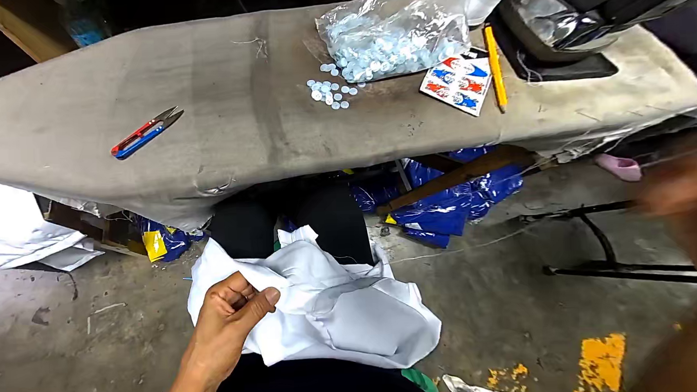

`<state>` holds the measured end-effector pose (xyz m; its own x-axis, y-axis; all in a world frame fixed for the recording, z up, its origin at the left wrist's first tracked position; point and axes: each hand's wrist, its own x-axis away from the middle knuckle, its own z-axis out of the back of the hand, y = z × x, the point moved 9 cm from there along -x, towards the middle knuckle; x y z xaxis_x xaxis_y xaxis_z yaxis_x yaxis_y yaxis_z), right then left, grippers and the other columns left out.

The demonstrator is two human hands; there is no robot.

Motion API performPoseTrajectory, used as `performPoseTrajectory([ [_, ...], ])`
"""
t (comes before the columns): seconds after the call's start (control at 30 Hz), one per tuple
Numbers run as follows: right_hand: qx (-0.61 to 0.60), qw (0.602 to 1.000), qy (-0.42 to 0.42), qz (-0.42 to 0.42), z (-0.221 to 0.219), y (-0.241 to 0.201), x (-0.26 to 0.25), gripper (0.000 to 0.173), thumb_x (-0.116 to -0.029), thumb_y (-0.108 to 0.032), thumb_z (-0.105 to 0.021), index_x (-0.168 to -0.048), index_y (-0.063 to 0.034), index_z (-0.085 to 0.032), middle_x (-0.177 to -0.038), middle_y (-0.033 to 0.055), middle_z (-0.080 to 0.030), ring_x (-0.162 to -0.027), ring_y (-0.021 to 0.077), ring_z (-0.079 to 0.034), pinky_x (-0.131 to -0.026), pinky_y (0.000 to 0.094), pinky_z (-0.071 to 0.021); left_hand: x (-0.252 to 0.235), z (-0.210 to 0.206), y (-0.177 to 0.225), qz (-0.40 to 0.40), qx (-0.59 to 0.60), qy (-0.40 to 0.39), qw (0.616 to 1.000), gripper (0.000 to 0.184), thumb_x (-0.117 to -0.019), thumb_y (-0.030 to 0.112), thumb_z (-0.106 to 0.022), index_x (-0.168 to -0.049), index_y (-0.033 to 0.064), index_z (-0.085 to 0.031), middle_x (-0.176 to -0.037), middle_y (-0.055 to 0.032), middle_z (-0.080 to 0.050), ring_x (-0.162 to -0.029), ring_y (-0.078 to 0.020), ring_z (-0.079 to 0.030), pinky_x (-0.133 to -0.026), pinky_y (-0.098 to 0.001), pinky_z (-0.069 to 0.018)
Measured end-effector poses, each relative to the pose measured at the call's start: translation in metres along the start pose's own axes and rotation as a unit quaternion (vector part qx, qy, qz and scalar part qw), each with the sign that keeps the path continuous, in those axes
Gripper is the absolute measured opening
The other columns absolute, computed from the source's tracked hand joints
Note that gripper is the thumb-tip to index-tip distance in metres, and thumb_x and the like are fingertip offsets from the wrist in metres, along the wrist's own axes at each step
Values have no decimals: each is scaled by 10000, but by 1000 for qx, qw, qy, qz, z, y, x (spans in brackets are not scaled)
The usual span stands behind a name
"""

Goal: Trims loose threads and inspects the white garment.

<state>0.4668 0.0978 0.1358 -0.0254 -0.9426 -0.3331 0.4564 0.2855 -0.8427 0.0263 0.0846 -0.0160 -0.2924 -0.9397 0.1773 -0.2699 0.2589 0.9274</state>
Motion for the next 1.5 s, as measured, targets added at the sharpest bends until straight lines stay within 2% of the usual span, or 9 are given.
performPoseTrajectory([
  [0.07,-32,987,-137,84,-131,-41,10,207,-997,-142,-579,-1085,-133,-766,-1024,-2,-739,-899,118,-706,-786,307,-620,0,0,-1,-1,10,6,1000,154,-937,50,-710,-1072,-21,-729,-942,-116,-751,-815,-160,-727,-799,-322,-623],
  [0.17,21,952,-273,138,-257,-58,36,202,-1007,-180,-614,-1118,-74,-745,-1048,52,-723,-1004,133,-670,-907,291,-549,-1,0,-1,-7,14,16,1000,149,-937,57,-713,-1065,-16,-732,-940,-109,-753,-815,-154,-726,-801,-320,-622],
  [0.4,27,958,-208,197,-297,-59,38,180,-1030,-125,-569,-998,-67,-737,-918,54,-720,-907,154,-683,-826,264,-553,2,9,10,-15,-134,-19,991,127,-958,147,-709,-985,26,-738,-843,-45,-748,-750,-108,-718,-728,-266,-615],
  [0.53,-14,965,-171,199,-298,-54,33,175,-1033,-111,-564,-1002,-48,-724,-957,64,-736,-936,140,-696,-868,252,-561,-13,36,107,-150,-517,13,843,257,-1001,364,-628,-1001,142,-757,-904,59,-733,-800,-32,-686,-726,-254,-595],
  [0.7,-28,970,-164,180,-302,-53,30,184,-1052,-118,-525,-1010,-32,-682,-939,74,-695,-921,137,-667,-864,241,-546,-107,65,203,-227,-716,101,652,471,-1005,342,-637,-1353,25,-635,-1346,-261,-591,-1197,-482,-566,-975,-664,-449],
  [0.83,-39,971,-169,165,-303,-56,28,184,-1059,-108,-505,-1020,-23,-664,-955,83,-678,-933,135,-655,-871,232,-536,-159,66,205,-234,-773,54,588,305,-1062,180,-510,-1135,-48,-698,-1054,-298,-653,-980,-508,-651,-827,-671,-504],
  [1.0,-92,969,-187,136,-302,-54,25,183,-1061,-107,-505,-1029,-11,-658,-947,83,-668,-892,102,-643,-826,215,-536,-87,25,182,-198,-643,-3,739,324,-1093,277,-407,-1192,86,-648,-892,-34,-675,-704,-143,-670,-616,-359,-595],
  [1.1,-119,965,-194,130,-301,-53,24,184,-1063,-102,-502,-1034,-1,-654,-938,82,-665,-872,86,-640,-807,208,-537,-46,11,123,-100,-498,-138,850,381,-1065,367,-518,-1344,140,-644,-1023,35,-698,-800,-31,-638,-704,-229,-561],
  [1.5,-129,962,-195,138,-299,-60,24,192,-1067,-107,-502,-1028,7,-652,-901,84,-654,-833,88,-627,-777,204,-524,-12,-21,95,-225,-582,-202,754,353,-1073,353,-513,-1247,151,-744,-1031,7,-753,-973,-75,-686,-915,-239,-533],
])
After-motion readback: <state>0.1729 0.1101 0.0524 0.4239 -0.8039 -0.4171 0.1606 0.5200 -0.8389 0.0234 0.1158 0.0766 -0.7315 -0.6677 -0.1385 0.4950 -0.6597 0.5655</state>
